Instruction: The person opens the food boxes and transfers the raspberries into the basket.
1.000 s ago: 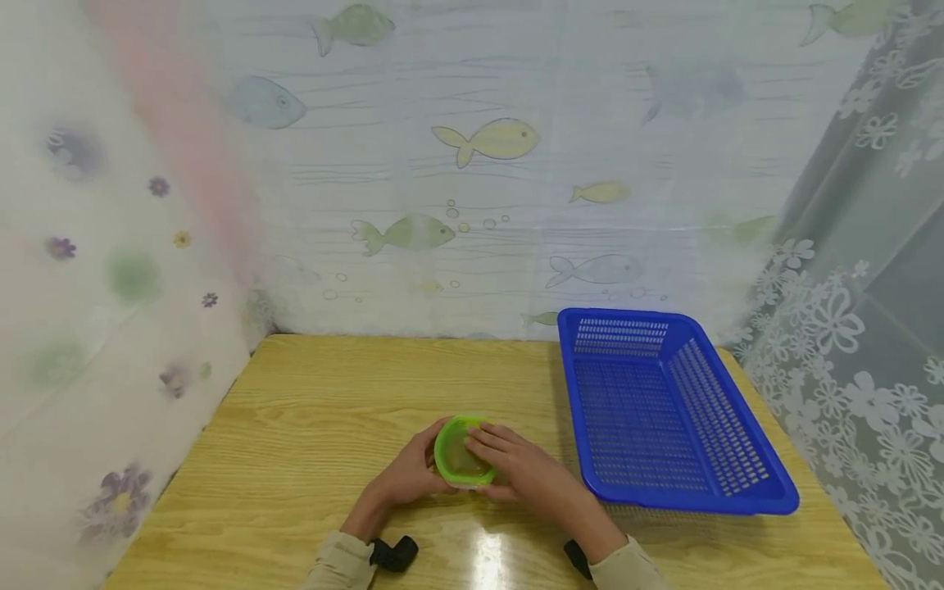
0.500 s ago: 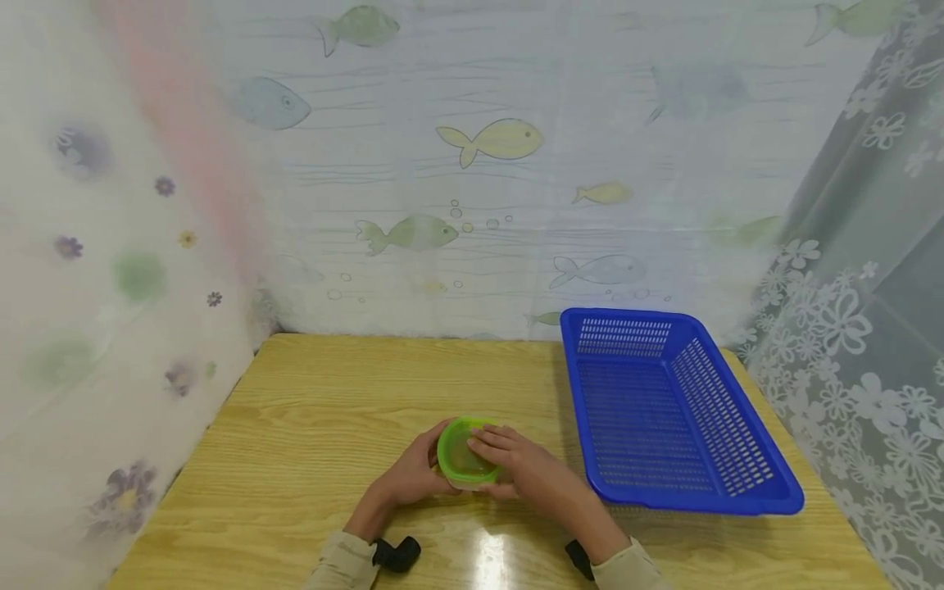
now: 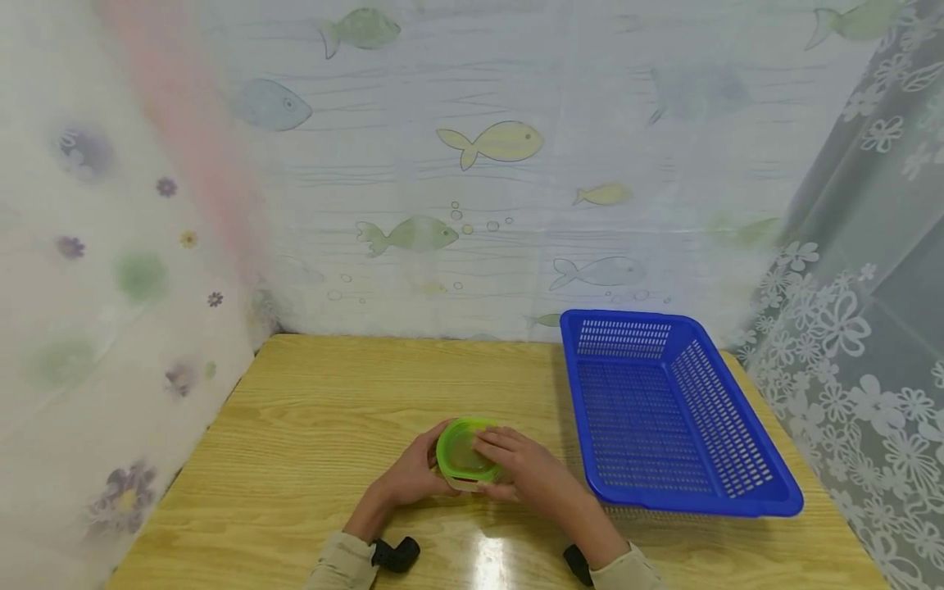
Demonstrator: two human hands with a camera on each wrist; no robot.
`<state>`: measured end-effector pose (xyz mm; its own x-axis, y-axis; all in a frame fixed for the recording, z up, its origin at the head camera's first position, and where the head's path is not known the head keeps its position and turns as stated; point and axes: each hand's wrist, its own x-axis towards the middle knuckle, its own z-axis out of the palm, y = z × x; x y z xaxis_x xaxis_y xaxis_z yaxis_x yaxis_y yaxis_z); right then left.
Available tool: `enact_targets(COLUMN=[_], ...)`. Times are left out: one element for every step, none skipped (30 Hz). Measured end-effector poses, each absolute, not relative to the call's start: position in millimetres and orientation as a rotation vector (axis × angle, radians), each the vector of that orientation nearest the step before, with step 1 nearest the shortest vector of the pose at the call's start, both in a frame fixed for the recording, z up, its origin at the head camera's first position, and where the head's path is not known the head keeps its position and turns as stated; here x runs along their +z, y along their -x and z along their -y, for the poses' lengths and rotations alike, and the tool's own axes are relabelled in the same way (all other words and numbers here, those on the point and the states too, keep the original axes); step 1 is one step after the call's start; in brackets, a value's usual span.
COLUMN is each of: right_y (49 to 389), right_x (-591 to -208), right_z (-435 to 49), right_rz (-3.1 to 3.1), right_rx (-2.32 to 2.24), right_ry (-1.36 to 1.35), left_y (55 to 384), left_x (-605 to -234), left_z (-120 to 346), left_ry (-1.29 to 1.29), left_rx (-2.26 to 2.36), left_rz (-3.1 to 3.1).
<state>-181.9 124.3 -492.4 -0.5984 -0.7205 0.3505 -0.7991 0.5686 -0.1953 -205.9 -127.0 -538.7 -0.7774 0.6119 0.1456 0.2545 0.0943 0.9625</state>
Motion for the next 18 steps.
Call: enact_targets(right_y=[181.5, 181.2, 181.0, 180.9, 181.0, 181.2, 181.4, 181.7, 182.1, 182.7, 183.2, 183.9, 184.4, 184.9, 185.3, 185.6, 185.7, 185.7], right_x=[-492.3, -492.3, -492.2, -492.2, -492.0, -491.9, -491.6, -491.3, -491.0, -490.8, -490.6, -490.7, -490.6, -490.7, -490.7, -490.7, -490.5, -490.1], right_z=[-124.3, -124.4, -124.4, -124.4, -124.4, -124.4, -124.6, -124.8, -124.8, -124.8, -124.7, -124.7, -124.6, -124.4, -124.2, -123.8, -123.3, -122.8], right_rz=[2.570, 2.566, 2.561, 2.552, 2.537, 2.519, 2.494, 2.464, 2.431, 2.398, 2.362, 2.326, 2.291, 2.260, 2.232, 2.207, 2.186, 2.168], right_rx=[0.515, 0.532, 0.542, 0.550, 0.558, 0.558, 0.555, 0.552, 0.541, 0.528, 0.516, 0.499, 0.488, 0.480, 0.471, 0.466, 0.464, 0.460], right_ry=[-1.259, -1.253, -1.250, -1.250, -1.254, -1.261, -1.270, -1.281, -1.294, -1.307, -1.322, -1.337, -1.352, -1.366, -1.379, -1.391, -1.400, -1.405], left_y=[205.9, 205.9, 205.9, 205.9, 205.9, 206.0, 206.1, 206.2, 206.4, 206.5, 206.6, 206.7, 206.8, 206.9, 206.9, 206.9, 206.8, 206.8], left_x=[-539.0, -539.2, -539.3, -539.6, -539.8, -539.9, -540.0, -540.0, -540.2, -540.4, -540.5, -540.5, -540.8, -541.1, -541.3, -541.4, -541.7, -541.9], left_z=[126.9, 126.8, 126.6, 126.5, 126.6, 126.4, 126.3, 126.2, 126.2, 126.2, 126.2, 126.2, 126.3, 126.6, 126.7, 126.9, 127.2, 127.3], left_ry=[-0.858, -0.856, -0.856, -0.854, -0.855, -0.858, -0.863, -0.866, -0.869, -0.872, -0.876, -0.874, -0.874, -0.871, -0.869, -0.867, -0.864, -0.863], left_rx=[1.734, 1.733, 1.733, 1.735, 1.736, 1.740, 1.742, 1.746, 1.750, 1.753, 1.754, 1.756, 1.754, 1.753, 1.750, 1.748, 1.747, 1.746], left_rz=[-2.086, -2.087, -2.088, -2.088, -2.086, -2.083, -2.080, -2.075, -2.070, -2.066, -2.063, -2.060, -2.060, -2.059, -2.059, -2.061, -2.061, -2.061])
